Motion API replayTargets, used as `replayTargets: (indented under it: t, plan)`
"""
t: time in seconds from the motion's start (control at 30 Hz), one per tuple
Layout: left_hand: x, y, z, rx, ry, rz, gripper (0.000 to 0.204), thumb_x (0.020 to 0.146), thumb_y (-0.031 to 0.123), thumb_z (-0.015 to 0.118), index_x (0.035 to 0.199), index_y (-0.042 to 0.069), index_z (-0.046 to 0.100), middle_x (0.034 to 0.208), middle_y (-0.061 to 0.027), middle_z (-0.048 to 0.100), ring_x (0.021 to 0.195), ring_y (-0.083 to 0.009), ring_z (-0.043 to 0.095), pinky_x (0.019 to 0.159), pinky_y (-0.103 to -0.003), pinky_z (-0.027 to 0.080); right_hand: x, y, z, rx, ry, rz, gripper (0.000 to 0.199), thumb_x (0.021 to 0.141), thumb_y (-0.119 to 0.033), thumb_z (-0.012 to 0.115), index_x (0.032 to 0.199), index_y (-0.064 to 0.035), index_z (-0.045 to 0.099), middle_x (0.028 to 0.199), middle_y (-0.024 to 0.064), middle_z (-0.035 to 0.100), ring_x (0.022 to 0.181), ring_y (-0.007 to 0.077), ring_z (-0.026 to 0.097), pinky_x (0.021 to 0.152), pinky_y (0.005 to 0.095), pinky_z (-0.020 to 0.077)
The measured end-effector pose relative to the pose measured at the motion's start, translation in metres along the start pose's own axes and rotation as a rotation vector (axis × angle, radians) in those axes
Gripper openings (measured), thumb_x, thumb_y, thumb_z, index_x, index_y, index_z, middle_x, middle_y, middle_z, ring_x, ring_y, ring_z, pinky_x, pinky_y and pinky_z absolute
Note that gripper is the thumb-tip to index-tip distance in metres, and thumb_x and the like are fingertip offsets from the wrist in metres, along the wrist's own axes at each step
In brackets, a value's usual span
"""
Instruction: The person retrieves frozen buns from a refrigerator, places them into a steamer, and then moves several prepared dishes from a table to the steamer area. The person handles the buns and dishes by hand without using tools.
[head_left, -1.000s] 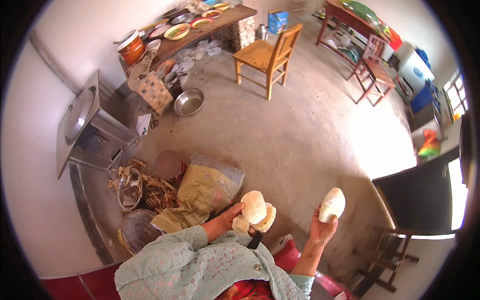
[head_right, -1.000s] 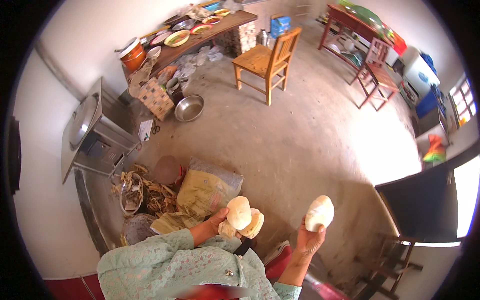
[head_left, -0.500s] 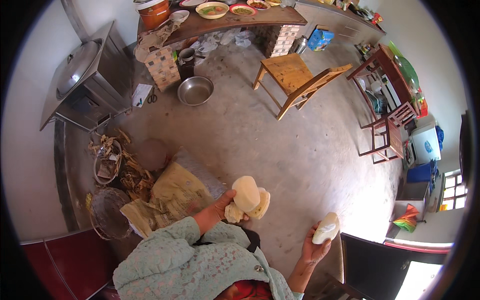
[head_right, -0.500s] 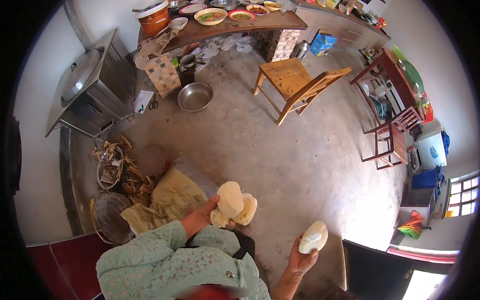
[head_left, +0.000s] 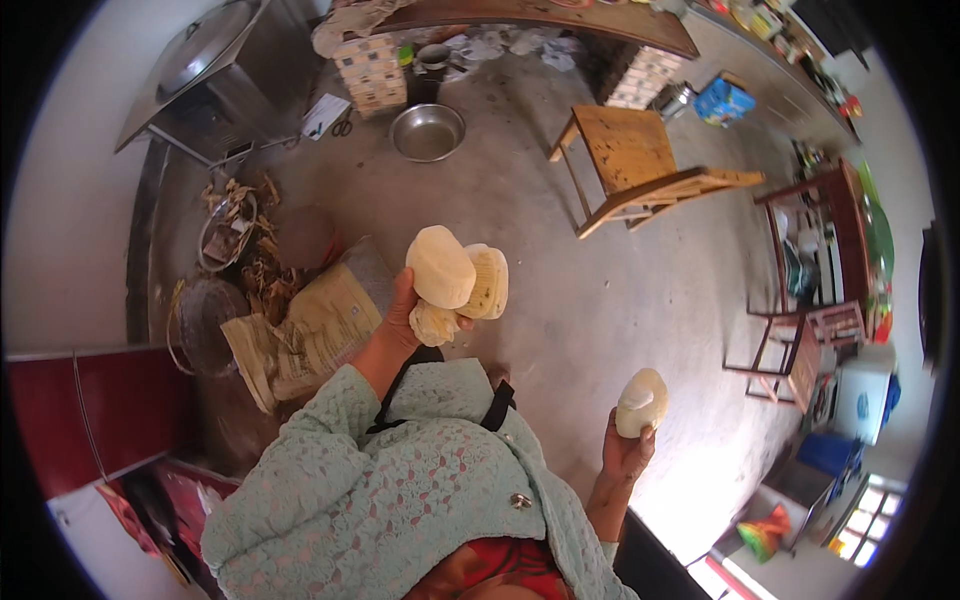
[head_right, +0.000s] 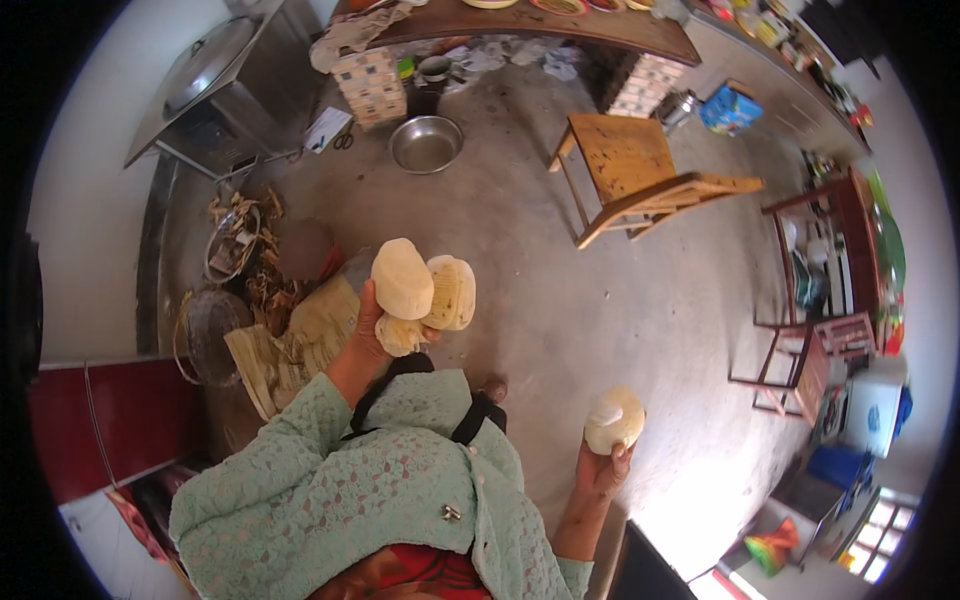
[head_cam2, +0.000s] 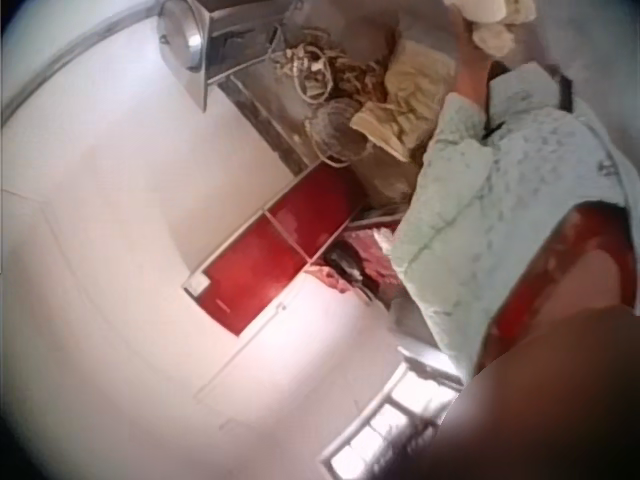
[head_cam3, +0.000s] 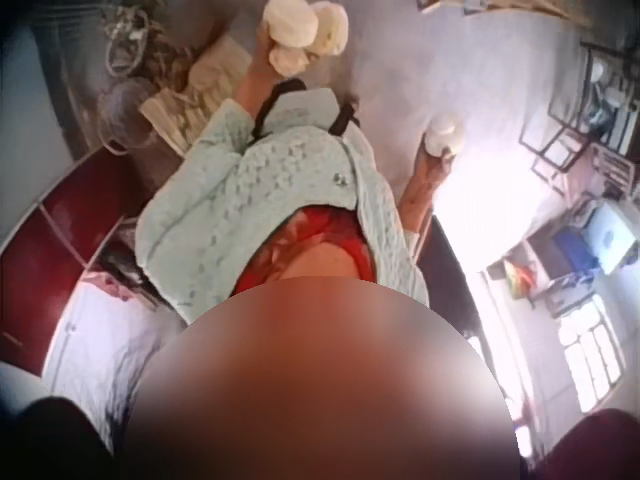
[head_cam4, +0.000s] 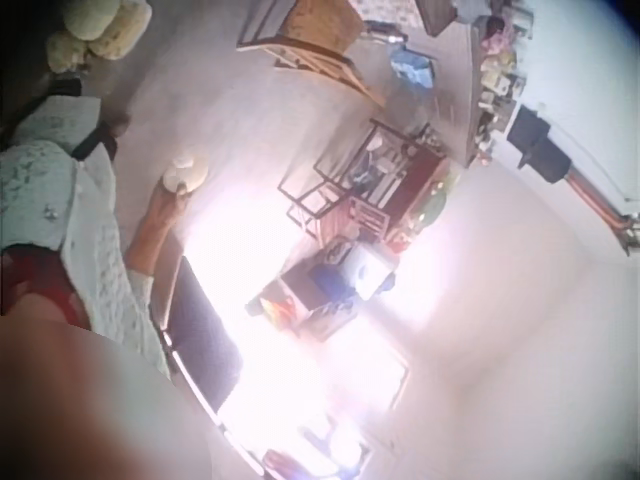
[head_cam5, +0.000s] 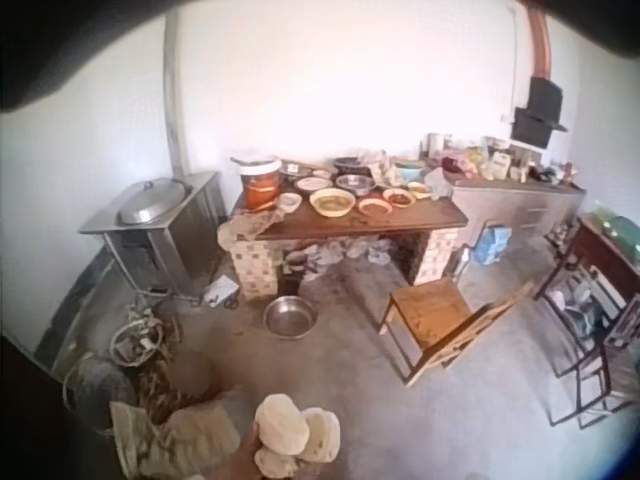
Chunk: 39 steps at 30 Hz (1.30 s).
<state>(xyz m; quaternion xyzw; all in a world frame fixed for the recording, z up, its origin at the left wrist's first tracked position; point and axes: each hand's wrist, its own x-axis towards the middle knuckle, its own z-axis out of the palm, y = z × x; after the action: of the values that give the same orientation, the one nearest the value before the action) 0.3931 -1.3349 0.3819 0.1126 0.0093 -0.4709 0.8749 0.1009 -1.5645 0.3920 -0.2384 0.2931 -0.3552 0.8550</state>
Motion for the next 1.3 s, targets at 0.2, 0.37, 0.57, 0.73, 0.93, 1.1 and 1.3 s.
replayTargets:
  t: [0.2, 0.37, 0.57, 0.73, 0.93, 1.1, 1.3]
  plan:
    - [0.005, 0.011, 0.006, 0.086, 0.117, 0.177, 0.072, 0.066, 0.057, 0.071, 0.122, 0.019, 0.047, 0.116, -0.007, 0.054, 0.102, -0.0288, 0.051, 0.064, -0.043, 0.05, 0.115, -0.002, 0.07, -0.082, -0.227, 0.257, 0.069, 0.062, -0.022, 0.081, 0.12, -0.0045, 0.048, 0.114, 0.008, 0.055, 0.107, 0.0261, 0.052, 0.093, 0.0418, 0.0428]
    - [0.013, 0.031, -0.011, -0.021, 0.2, 0.294, 0.072, 0.064, 0.051, 0.076, 0.12, 0.016, 0.048, 0.114, -0.0072, 0.055, 0.098, -0.0285, 0.054, 0.064, -0.044, 0.051, 0.189, 0.046, 0.148, -0.034, -0.347, 0.386, 0.073, 0.062, -0.02, 0.081, 0.123, -0.0049, 0.045, 0.116, 0.009, 0.054, 0.107, 0.0272, 0.052, 0.091, 0.0396, 0.0441]
    - [0.051, 0.077, -0.045, -0.12, 0.234, 0.292, 0.073, 0.063, 0.049, 0.077, 0.121, 0.017, 0.047, 0.114, -0.0069, 0.055, 0.099, -0.0273, 0.053, 0.064, -0.044, 0.05, 0.25, 0.091, 0.223, 0.023, -0.383, 0.487, 0.075, 0.063, -0.015, 0.079, 0.127, -0.0037, 0.042, 0.12, 0.0139, 0.05, 0.105, 0.0301, 0.05, 0.086, 0.0379, 0.0456]
    - [0.098, 0.114, -0.061, -0.181, 0.226, 0.322, 0.073, 0.065, 0.048, 0.076, 0.123, 0.015, 0.046, 0.113, -0.0088, 0.056, 0.098, -0.028, 0.054, 0.064, -0.046, 0.051, 0.288, 0.103, 0.25, -0.033, -0.312, 0.505, 0.075, 0.063, -0.012, 0.078, 0.127, -0.0036, 0.04, 0.121, 0.0167, 0.048, 0.104, 0.0297, 0.05, 0.085, 0.037, 0.046]
    - [0.137, 0.167, -0.062, -0.139, 0.138, 0.556, 0.078, 0.063, 0.067, 0.067, 0.121, 0.019, 0.047, 0.124, -0.005, 0.047, 0.105, -0.0308, 0.048, 0.062, -0.043, 0.047, 0.34, 0.125, 0.283, -0.117, -0.279, 0.49, 0.07, 0.065, -0.015, 0.078, 0.125, -0.0041, 0.044, 0.117, 0.0135, 0.053, 0.103, 0.03, 0.052, 0.083, 0.0377, 0.0469]
    - [0.15, 0.212, -0.036, -0.106, 0.176, 0.784, 0.083, 0.061, 0.074, 0.061, 0.122, 0.019, 0.046, 0.125, -0.0014, 0.046, 0.107, -0.0292, 0.045, 0.06, -0.04, 0.044, 0.41, 0.17, 0.327, -0.172, -0.481, 0.644, 0.068, 0.069, -0.019, 0.077, 0.125, -0.0035, 0.043, 0.12, 0.0125, 0.053, 0.106, 0.0303, 0.052, 0.086, 0.0408, 0.047]
    - [0.145, 0.244, -0.007, 0.016, 0.244, 1.037, 0.09, 0.06, 0.08, 0.056, 0.124, 0.018, 0.043, 0.127, -0.0012, 0.044, 0.105, -0.0284, 0.045, 0.06, -0.038, 0.042, 0.455, 0.24, 0.425, -0.258, -0.666, 0.88, 0.07, 0.066, -0.017, 0.079, 0.126, -0.0065, 0.044, 0.121, 0.0105, 0.054, 0.113, 0.0282, 0.051, 0.09, 0.0432, 0.0458]
